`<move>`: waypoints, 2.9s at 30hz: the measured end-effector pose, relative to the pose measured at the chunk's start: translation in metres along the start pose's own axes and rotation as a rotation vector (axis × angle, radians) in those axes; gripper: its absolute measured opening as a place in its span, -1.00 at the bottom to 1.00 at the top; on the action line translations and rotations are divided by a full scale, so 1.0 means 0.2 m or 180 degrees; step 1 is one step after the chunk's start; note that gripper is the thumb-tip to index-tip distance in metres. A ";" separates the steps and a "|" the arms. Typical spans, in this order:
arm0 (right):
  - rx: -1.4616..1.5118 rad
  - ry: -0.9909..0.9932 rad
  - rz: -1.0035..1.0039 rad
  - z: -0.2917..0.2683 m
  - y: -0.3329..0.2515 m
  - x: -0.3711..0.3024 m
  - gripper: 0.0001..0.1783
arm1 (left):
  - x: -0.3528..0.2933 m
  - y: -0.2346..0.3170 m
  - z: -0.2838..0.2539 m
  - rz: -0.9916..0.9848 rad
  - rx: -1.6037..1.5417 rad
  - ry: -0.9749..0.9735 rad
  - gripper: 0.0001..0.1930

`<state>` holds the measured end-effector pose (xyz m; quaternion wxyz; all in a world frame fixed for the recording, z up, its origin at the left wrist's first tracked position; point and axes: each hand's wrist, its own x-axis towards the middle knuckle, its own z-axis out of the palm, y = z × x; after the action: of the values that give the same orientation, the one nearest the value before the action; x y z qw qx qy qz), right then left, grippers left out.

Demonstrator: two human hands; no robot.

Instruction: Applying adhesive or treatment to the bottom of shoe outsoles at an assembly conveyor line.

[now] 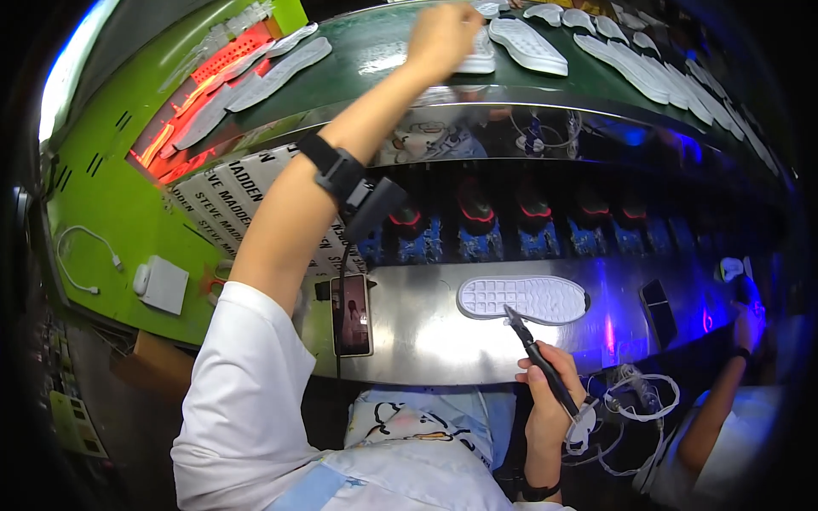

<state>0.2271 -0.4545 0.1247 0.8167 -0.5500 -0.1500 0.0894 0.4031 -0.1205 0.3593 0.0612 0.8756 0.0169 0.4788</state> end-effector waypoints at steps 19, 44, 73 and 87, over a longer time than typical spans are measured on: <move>0.1474 -0.0150 0.1331 0.10 0.10 0.03 -0.63 | -1.61 -0.06 -0.65 -0.3609 -0.6092 -0.1106 -0.42; -0.1699 -0.2256 -0.1444 0.35 0.17 -0.15 -0.71 | -2.09 0.25 -0.20 -0.3853 -0.7889 -0.0775 -0.34; -0.1506 -0.1803 -0.0533 0.11 0.01 0.01 -0.72 | -1.99 0.46 -0.12 -0.3768 -0.8124 -0.1767 -0.28; -0.2465 -0.0855 -0.2210 0.35 0.16 -0.04 -0.80 | -1.97 0.53 -0.14 -0.4440 -0.8492 0.0093 -0.31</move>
<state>0.1958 -0.3830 0.1182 0.5091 -0.7128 -0.4482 -0.1783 0.1631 -0.2583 0.0573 0.9995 -0.0093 -0.0168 0.0265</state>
